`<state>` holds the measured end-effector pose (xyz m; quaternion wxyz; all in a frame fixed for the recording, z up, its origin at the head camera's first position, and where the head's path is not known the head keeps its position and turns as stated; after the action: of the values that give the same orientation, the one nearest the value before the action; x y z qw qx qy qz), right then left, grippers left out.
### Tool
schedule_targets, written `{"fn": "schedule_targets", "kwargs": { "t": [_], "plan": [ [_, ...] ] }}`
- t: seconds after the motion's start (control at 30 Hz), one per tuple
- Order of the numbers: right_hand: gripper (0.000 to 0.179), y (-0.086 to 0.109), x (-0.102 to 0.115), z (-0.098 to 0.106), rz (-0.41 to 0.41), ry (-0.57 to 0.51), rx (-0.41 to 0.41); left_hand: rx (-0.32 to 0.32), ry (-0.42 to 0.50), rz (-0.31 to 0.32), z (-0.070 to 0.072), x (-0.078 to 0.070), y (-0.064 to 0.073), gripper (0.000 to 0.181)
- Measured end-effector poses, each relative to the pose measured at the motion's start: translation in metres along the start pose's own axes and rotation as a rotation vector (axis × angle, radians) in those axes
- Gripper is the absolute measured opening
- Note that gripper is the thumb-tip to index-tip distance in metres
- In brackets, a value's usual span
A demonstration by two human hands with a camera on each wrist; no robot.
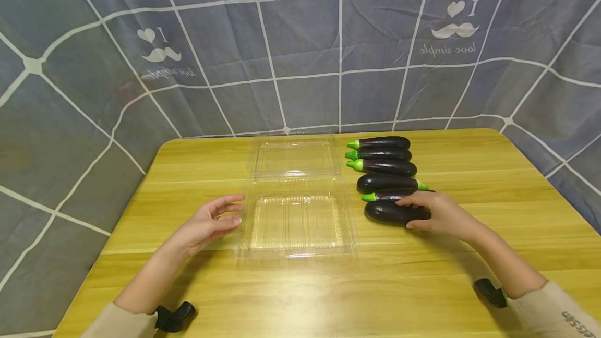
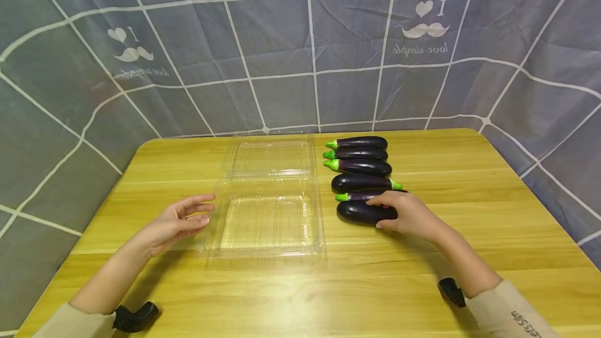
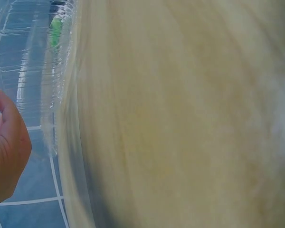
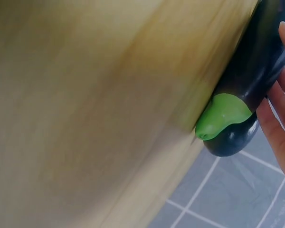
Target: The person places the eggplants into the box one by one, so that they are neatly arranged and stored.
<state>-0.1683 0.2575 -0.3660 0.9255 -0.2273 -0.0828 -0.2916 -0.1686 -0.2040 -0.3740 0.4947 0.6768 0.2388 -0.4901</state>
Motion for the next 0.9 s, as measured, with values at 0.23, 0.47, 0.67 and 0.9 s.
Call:
{"fn": "schedule_targets", "kwargs": {
  "t": [0.23,0.47,0.67,0.9],
  "plan": [
    [0.043,-0.0023,0.0006,-0.0016,0.014,0.028,0.005,-0.001,0.003,0.004,0.0004,-0.002,0.0013,0.063],
    [0.041,-0.0034,0.0024,-0.0036,0.022,0.019,-0.001,-0.004,-0.006,0.011,0.0013,0.0002,0.0001,0.064],
    [0.04,-0.0051,0.0014,-0.0065,-0.011,-0.011,0.002,-0.004,-0.002,0.016,0.0012,-0.0001,0.0008,0.065],
    [0.039,-0.0057,0.0004,-0.0071,-0.024,-0.06,0.002,0.005,0.002,0.014,0.0003,-0.0018,0.0004,0.064]
  ]
}}
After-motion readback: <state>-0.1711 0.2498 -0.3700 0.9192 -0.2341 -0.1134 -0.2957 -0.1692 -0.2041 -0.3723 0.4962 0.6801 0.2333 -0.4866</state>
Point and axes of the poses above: each hand's wrist, its own y-axis away from the middle knuckle, its own z-axis out of the back of the hand, x = y × z, the point moved 3 cm from there along -y, towards the middle knuckle, and after that the axes turned 13 degrees about z, right-handed, at the moved point
